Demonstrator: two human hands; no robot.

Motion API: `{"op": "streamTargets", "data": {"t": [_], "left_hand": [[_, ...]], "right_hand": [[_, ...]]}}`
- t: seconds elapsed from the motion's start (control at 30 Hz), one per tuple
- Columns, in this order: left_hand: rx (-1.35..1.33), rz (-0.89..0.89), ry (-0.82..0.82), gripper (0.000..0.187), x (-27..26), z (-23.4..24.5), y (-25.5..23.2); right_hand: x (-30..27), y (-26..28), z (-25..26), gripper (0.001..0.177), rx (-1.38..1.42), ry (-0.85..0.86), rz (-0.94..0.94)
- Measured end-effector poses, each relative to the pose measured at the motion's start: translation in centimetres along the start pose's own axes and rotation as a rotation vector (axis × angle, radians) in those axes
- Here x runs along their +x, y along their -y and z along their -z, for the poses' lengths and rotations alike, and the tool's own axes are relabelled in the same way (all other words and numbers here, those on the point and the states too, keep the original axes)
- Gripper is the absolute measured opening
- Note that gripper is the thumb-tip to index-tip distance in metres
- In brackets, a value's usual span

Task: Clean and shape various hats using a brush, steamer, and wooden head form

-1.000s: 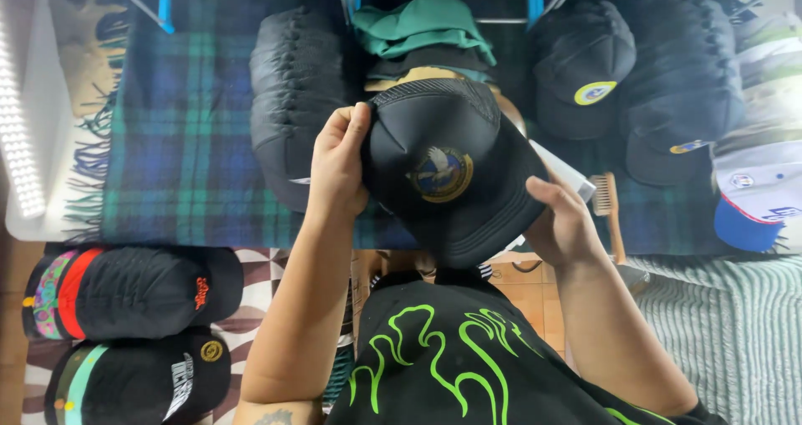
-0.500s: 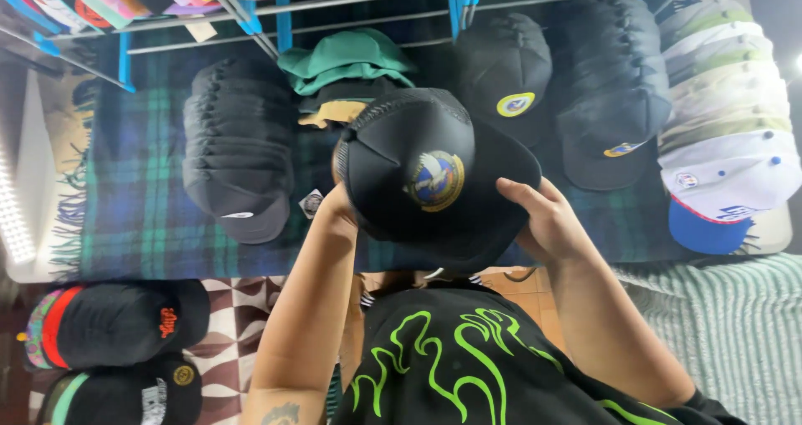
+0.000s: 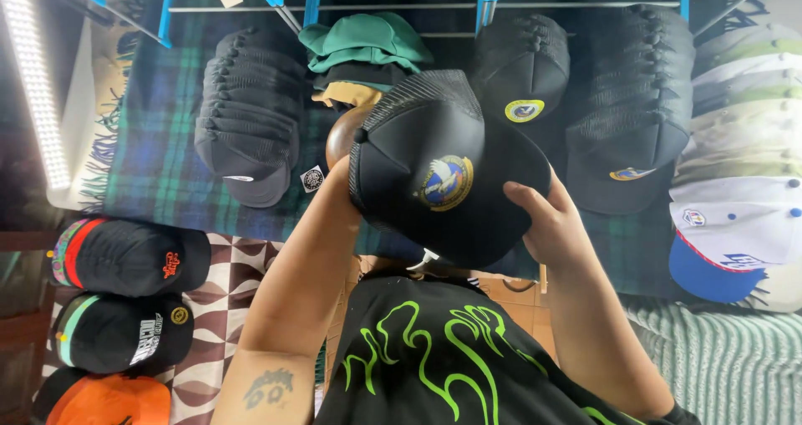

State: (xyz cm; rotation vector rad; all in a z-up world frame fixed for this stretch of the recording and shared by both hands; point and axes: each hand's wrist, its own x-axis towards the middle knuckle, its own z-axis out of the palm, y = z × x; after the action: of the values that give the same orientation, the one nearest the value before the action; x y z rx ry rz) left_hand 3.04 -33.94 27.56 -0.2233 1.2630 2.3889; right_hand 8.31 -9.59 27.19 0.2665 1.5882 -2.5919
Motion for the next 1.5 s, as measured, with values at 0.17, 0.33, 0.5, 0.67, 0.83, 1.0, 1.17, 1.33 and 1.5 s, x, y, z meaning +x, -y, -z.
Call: {"op": "streamTargets", "data": {"t": [0.17, 0.33, 0.5, 0.67, 0.83, 1.0, 1.17, 1.33, 1.5], "left_hand": [[0.119, 0.038, 0.106, 0.025, 0.6, -0.2, -0.3], [0.438, -0.041, -0.21, 0.033, 4.2, 7.6, 3.2], [0.844, -0.111, -0.193, 0.035, 6.5, 13.1, 2.0], [1.341, -0.243, -0.254, 0.029, 8.8, 18.0, -1.1], [1.35, -0.375, -0.121, 0.026, 10.7, 23.8, -0.6], [1.292, -0.274, -0.078, 0.025, 12.5, 25.5, -0.5], [0.875, -0.002, 0.006, 0.024, 14.8, 26.1, 0.7], [0.84, 0.196, -0.059, 0.037, 16.2, 27.1, 1.1], [0.902, 0.307, -0.152, 0.07, 12.3, 22.6, -2.3]], "right_hand": [[-0.8, 0.0, 1.8, 0.014, -0.064, -0.025, -0.094], [0.1, -4.5, 7.0, 0.017, -0.089, -0.081, -0.142], [0.7, -13.0, 7.3, 0.04, 0.022, -0.149, -0.202], [0.0, -13.2, -1.6, 0.074, 0.052, -0.191, -0.19], [0.7, -17.9, -5.0, 0.068, -0.104, -0.287, -0.171], [0.0, -22.9, -7.0, 0.058, -0.138, -0.486, -0.156], [-2.3, -26.2, -8.4, 0.061, -0.103, -0.605, -0.14], [-3.0, -31.8, -7.9, 0.06, -0.07, -0.641, -0.124], [-3.5, -35.7, -8.5, 0.063, 0.03, -0.647, -0.12]]}}
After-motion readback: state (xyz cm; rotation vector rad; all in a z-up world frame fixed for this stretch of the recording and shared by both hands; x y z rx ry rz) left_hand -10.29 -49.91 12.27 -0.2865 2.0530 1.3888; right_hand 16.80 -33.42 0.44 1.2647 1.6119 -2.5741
